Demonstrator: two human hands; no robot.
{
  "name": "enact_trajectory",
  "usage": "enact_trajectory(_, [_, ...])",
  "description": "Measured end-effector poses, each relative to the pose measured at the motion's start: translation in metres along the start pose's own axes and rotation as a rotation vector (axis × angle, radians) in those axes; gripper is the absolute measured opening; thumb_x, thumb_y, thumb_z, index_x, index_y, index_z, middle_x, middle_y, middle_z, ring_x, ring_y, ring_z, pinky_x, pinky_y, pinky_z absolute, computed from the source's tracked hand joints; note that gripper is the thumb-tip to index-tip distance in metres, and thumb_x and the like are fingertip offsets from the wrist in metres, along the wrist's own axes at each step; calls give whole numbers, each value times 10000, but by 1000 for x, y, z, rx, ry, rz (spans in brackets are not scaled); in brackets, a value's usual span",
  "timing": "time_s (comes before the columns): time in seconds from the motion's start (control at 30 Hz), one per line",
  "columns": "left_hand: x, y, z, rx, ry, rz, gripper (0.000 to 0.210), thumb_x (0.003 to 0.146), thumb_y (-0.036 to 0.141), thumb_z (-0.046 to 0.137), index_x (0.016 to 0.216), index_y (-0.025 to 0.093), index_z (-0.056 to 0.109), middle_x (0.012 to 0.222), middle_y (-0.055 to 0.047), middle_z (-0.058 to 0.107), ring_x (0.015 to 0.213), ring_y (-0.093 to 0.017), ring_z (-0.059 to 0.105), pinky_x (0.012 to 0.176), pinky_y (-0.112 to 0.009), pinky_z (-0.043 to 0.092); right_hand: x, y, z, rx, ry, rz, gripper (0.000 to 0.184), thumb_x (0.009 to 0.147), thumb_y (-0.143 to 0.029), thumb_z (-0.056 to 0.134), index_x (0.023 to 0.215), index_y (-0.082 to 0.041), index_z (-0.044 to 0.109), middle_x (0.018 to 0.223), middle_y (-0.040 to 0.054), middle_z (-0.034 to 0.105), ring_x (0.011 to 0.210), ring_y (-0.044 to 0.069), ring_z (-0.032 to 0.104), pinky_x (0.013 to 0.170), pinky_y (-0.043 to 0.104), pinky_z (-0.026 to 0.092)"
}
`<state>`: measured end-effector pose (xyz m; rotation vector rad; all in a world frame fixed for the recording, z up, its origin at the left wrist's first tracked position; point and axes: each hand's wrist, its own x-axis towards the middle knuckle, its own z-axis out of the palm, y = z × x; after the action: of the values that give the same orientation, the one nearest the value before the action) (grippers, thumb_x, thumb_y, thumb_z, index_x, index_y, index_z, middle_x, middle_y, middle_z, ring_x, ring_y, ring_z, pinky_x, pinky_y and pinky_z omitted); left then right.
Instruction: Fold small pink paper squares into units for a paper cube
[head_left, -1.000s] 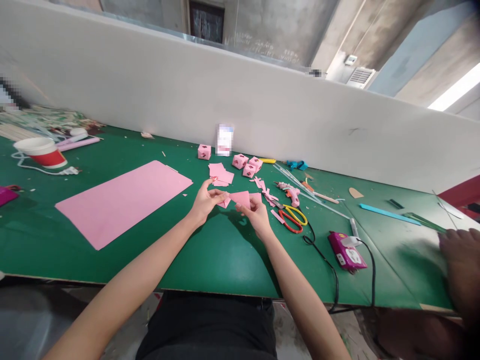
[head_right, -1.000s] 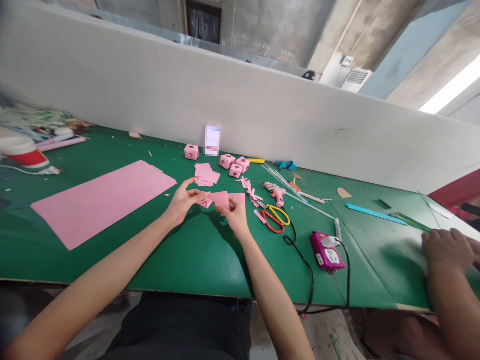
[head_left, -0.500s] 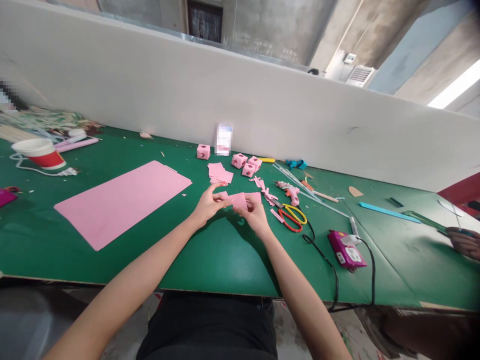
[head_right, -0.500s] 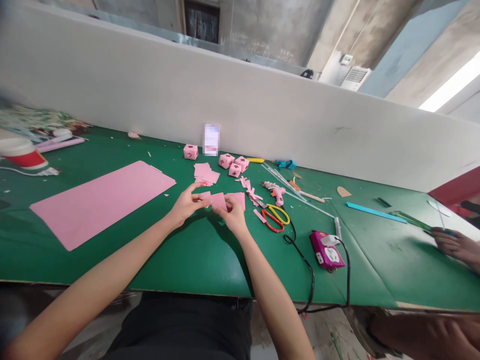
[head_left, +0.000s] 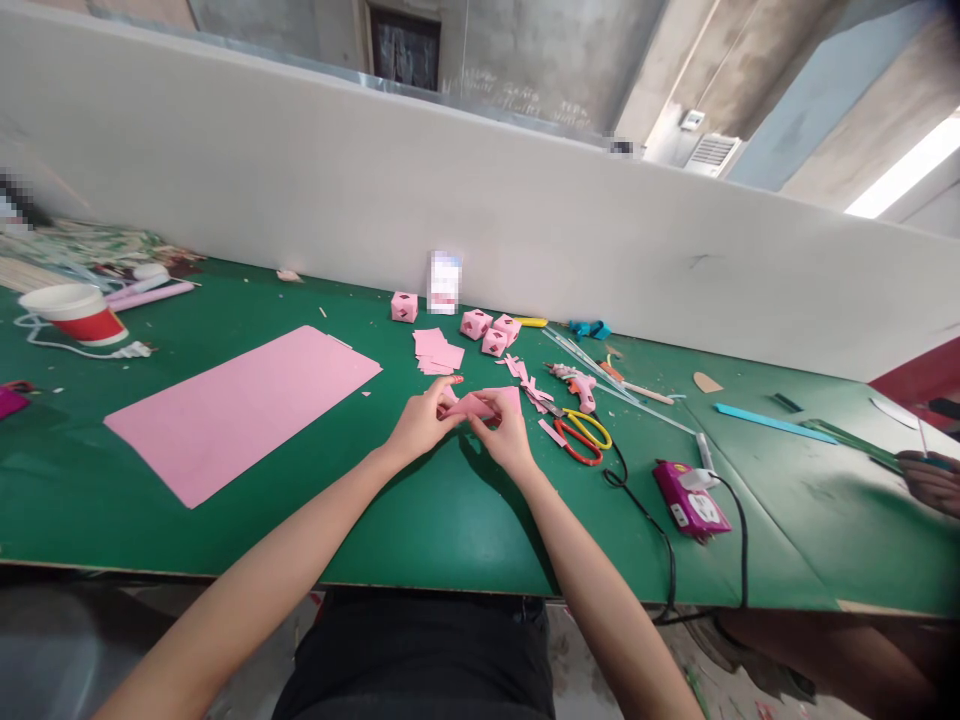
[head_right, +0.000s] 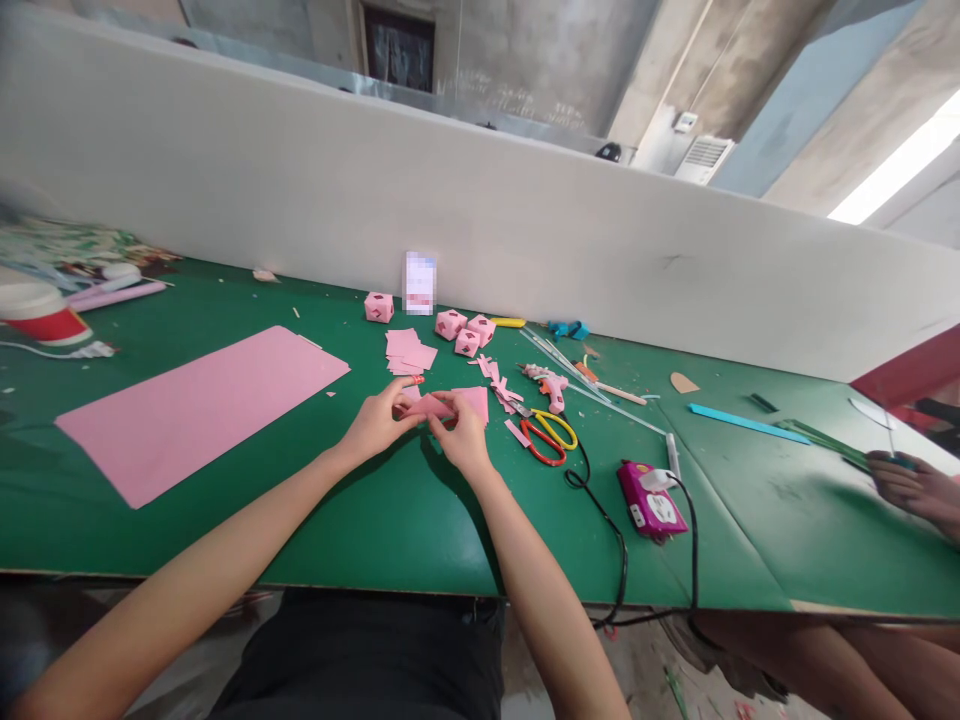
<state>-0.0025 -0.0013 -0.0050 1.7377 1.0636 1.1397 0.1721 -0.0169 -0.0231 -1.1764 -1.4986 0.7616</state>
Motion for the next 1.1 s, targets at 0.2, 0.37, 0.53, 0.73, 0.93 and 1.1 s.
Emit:
enact_trajectory(0.2, [-2, 3, 1, 56, 20, 25, 492, 761, 291, 763, 1230, 243, 625, 785, 2, 733, 748, -200, 692, 764, -318, 522, 1, -4, -5, -113, -31, -65, 345, 753, -278, 663, 1096, -238, 682, 1078, 59, 747, 888, 222, 700, 821, 389, 570])
enact_trajectory(0.37, [-1, 4, 1, 41, 39, 19, 497, 749, 330, 782, 1208, 227, 622, 719, 23, 705, 693, -181, 671, 736, -302, 527, 5, -4, -14, -91, -22, -23, 315, 752, -286, 668, 1063, -236, 684, 961, 43, 758, 769, 197, 701, 765, 371, 577])
enact_trajectory(0.53, [0, 6, 1, 33, 55, 8, 512, 725, 322, 803, 1192, 219, 621, 701, 27, 693, 677, -179, 660, 720, -300, 521, 8, 1, -23, -52, -8, -22, 327, 780, -312, 670, 1097, -232, 659, 919, 29, 748, 762, 183, 702, 779, 361, 569])
enact_trajectory(0.73, [-1, 9, 2, 55, 58, -4, 512, 731, 324, 799, 1200, 217, 624, 693, 21, 695, 666, -184, 658, 712, -307, 515, 14, 8, -30, -30, 71, -12, 346, 777, -304, 677, 1107, -203, 650, 846, 21, 717, 746, 178, 677, 744, 337, 555])
enact_trajectory(0.93, [-1, 7, 3, 64, 57, -5, 515, 746, 300, 774, 1221, 199, 606, 717, 18, 699, 680, -173, 662, 720, -301, 530, 15, 6, -30, -46, 148, -13, 324, 779, -315, 666, 1078, -190, 659, 861, 49, 749, 754, 189, 688, 725, 332, 545])
enact_trajectory(1.1, [0, 2, 3, 87, 53, -6, 527, 755, 297, 757, 1244, 199, 586, 727, 33, 701, 685, -155, 663, 723, -285, 538, 14, 4, -31, -95, 235, 12, 304, 769, -324, 644, 1040, -192, 679, 850, 52, 750, 739, 195, 676, 691, 329, 534])
